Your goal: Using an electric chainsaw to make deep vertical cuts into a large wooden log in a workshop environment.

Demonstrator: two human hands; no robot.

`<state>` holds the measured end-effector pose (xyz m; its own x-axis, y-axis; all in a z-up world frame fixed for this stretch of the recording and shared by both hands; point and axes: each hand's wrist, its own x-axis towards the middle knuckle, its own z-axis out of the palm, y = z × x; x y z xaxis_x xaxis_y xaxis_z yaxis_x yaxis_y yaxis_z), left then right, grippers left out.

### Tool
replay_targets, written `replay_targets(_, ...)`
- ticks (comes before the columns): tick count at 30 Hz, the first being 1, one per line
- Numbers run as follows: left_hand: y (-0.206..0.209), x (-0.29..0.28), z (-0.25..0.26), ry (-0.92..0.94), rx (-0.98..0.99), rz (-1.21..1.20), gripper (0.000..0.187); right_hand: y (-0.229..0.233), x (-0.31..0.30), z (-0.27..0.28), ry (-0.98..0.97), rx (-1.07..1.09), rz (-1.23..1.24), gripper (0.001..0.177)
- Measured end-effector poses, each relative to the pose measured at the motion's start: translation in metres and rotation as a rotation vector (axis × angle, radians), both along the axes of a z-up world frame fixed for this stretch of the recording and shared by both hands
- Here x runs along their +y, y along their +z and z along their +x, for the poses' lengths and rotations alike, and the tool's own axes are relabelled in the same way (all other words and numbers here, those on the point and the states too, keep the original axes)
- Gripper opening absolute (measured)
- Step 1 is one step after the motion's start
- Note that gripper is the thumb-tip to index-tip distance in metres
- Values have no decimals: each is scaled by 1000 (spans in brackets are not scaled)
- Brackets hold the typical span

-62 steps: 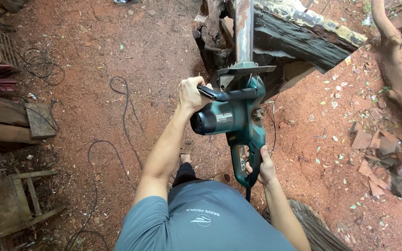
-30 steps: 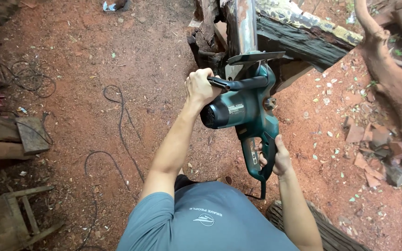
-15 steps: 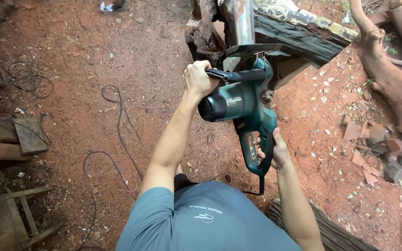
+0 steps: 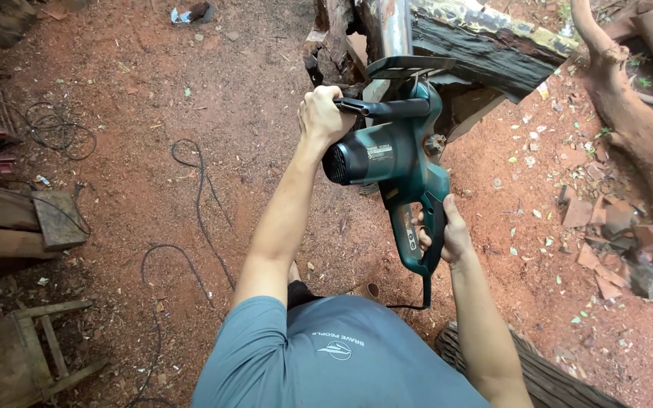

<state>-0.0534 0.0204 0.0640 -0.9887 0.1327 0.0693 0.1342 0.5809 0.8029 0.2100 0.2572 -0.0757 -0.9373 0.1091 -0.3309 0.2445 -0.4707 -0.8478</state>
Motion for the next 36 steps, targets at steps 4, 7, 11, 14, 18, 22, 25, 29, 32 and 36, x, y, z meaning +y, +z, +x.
replay_targets(4,-2,1,-1,4,-10,-1,14,-5,4,-3,2,-7,9,84)
replay_targets(7,2,-2,3,-5,-28,-8,16,-8,2,-1,2,-14,-2,84)
replay_targets(11,-6,-2,-4,-17,-28,-28,19,-15,4,-6,1,-2,-2,86)
replay_targets(14,-6,-5,-2,-21,-34,-26,19,-21,3,-7,-10,4,12,85)
replay_targets(18,-14,-6,-10,-21,-17,-13,17,-16,-1,-11,-9,-1,1,85)
replay_targets(22,-35,-4,-19,-22,-23,-7,17,-26,0,-13,-7,0,-6,86)
replay_targets(25,-21,-10,-3,-23,-18,10,16,-37,0,-10,-15,0,-7,86)
replay_targets(29,-15,-14,12,-26,47,27,20,-35,-5,0,-24,3,-1,87)
replay_targets(32,-23,-14,9,-20,64,29,19,-32,-9,1,-35,4,12,87)
replay_targets(36,-25,-14,10,-24,99,48,20,-22,-16,0,-33,54,36,88)
